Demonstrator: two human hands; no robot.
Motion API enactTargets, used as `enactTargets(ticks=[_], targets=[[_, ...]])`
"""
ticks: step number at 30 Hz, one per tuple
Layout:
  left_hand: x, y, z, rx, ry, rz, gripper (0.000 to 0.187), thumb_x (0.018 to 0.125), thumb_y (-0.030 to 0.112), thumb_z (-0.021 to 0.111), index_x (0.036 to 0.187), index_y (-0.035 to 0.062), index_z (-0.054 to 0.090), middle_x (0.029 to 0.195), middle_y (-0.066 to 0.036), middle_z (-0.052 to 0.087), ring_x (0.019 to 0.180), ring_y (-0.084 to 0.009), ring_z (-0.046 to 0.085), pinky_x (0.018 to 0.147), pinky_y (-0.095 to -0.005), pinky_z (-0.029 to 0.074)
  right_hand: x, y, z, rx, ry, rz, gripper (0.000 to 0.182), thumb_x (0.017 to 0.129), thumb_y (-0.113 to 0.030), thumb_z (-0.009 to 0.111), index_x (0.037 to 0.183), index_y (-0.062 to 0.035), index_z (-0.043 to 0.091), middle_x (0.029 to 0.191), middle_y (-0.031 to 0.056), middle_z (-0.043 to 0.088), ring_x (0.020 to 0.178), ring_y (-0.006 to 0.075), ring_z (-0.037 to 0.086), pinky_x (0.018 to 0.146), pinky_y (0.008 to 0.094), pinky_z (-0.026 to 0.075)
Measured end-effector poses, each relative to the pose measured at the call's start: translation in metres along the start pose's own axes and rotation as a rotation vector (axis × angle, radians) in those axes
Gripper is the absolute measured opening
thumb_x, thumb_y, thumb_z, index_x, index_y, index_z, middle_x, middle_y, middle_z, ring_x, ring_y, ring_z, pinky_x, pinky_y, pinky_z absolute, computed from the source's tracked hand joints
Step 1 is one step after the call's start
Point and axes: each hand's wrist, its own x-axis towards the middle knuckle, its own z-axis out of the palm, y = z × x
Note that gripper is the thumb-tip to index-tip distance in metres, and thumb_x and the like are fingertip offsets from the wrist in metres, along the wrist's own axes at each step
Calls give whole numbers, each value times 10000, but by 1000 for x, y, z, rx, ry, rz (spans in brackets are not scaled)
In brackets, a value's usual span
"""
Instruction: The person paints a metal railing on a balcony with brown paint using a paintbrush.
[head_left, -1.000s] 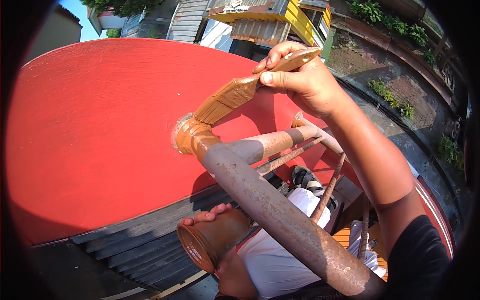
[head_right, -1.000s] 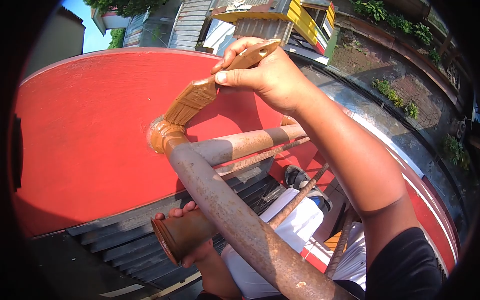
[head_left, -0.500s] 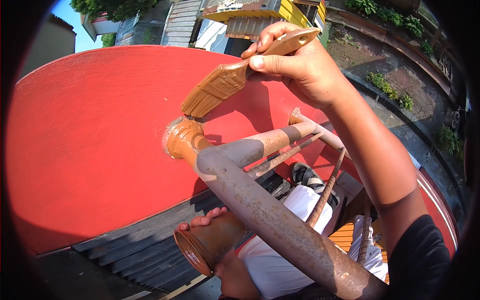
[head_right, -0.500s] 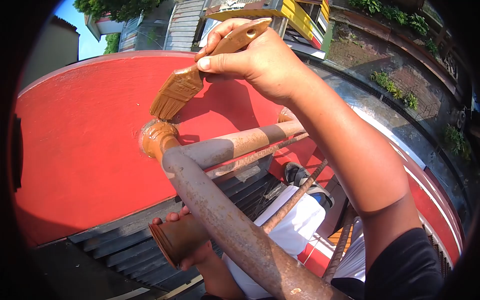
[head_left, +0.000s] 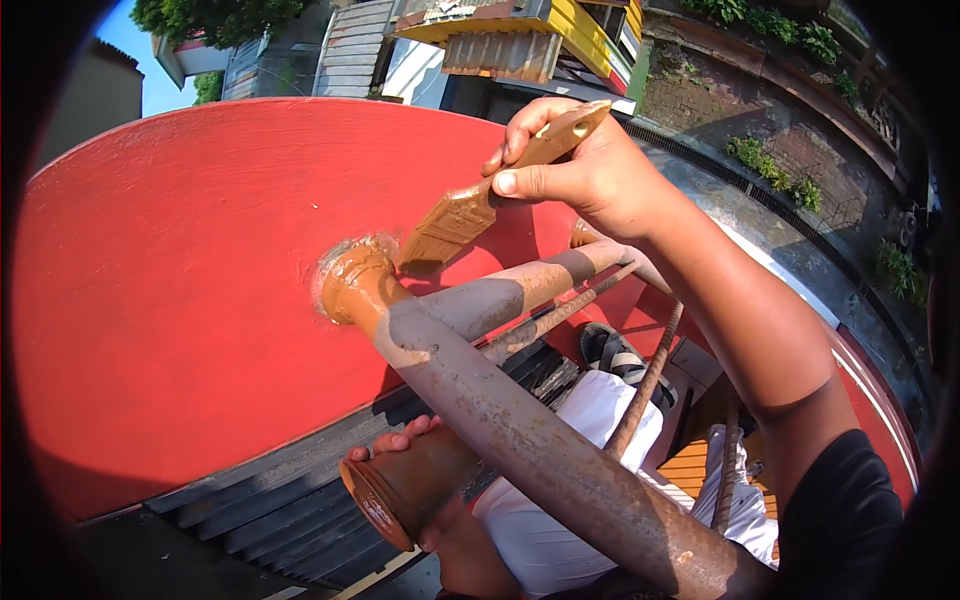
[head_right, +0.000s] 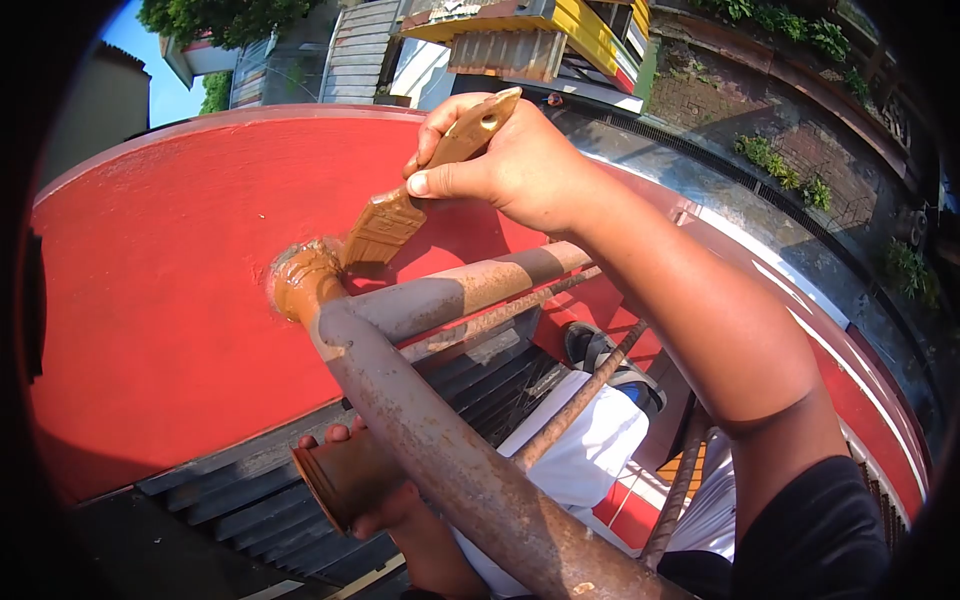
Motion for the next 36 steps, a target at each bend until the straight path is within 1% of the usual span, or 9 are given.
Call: enactTargets(ticks=[3, 6, 7, 8, 12, 21, 24, 29, 36], targets=[[3, -1, 4, 119, -47, 11, 1112, 573, 485, 890, 1406, 108, 258, 1273, -123, 513, 1190, -338, 536, 1099, -498, 369, 3, 12, 16, -130, -69, -90, 192, 743, -45, 789, 842, -52, 625, 870, 45, 686, 832, 133, 651, 780, 293, 527], [2, 0, 3, 125, -56, -7, 1122, 571, 505, 885, 1410, 105, 258, 1273, -124, 514, 1194, -343, 530, 1096, -496, 366, 6, -2, 16, 38, 35, -39, 181, 752, -48, 781, 846, -47, 627, 860, 29, 678, 824, 123, 645, 764, 277, 525], [2, 0, 2, 124, -58, -11, 1126, 568, 515, 883, 1411, 103, 259, 1272, -126, 514, 1198, -345, 525, 1095, -494, 363, 10, -4, 11, -16, 59, -160, 172, 759, -48, 773, 854, -44, 630, 852, 34, 673, 818, 123, 647, 756, 277, 532], [2, 1, 2, 123, -61, -14, 1131, 566, 525, 880, 1412, 102, 260, 1271, -127, 515, 1202, -348, 520, 1095, -493, 359, 9, -13, 0, -64, 15, -108, 209, 793, -27, 745, 904, -52, 570, 977, 102, 664, 917, 191, 656, 815, 346, 557], [4, 2, 3, 117, -74, -16, 1147, 556, 554, 874, 1414, 97, 265, 1266, -133, 518, 1210, -342, 506, 1093, -492, 347, 2, -12, 1, -155, -82, -26, 215, 768, -3, 763, 869, -61, 582, 922, 89, 674, 913, 182, 654, 846, 344, 537], [3, 1, 2, 108, -95, 14, 1150, 547, 561, 874, 1410, 96, 272, 1253, -140, 526, 1192, -308, 518, 1092, -489, 347, 13, -40, -1, -1, -74, -195, 208, 819, -30, 711, 950, -78, 557, 946, 91, 669, 859, 191, 667, 734, 338, 583], [1, 1, 3, 127, -70, 12, 1152, 542, 563, 873, 1408, 98, 273, 1245, -138, 534, 1185, -296, 523, 1089, -491, 350, 3, -42, 3, -69, -13, -59, 227, 815, -59, 720, 968, -82, 554, 925, 83, 674, 849, 163, 667, 664, 312, 594], [0, -1, 2, 133, -65, 20, 1144, 540, 557, 875, 1405, 106, 278, 1238, -134, 544, 1179, -291, 529, 1084, -487, 356, 2, -41, 9, 21, 128, 4, 239, 820, -88, 712, 990, -49, 548, 812, 73, 674, 604, 131, 658, 560, 256, 579], [-2, -2, 0, 135, -55, 16, 1140, 547, 550, 880, 1409, 110, 277, 1250, -129, 537, 1184, -319, 525, 1083, -478, 363, -10, -32, 16, -33, 198, 149, 275, 771, -87, 754, 911, -53, 520, 742, 73, 616, 570, 153, 626, 500, 277, 531]])
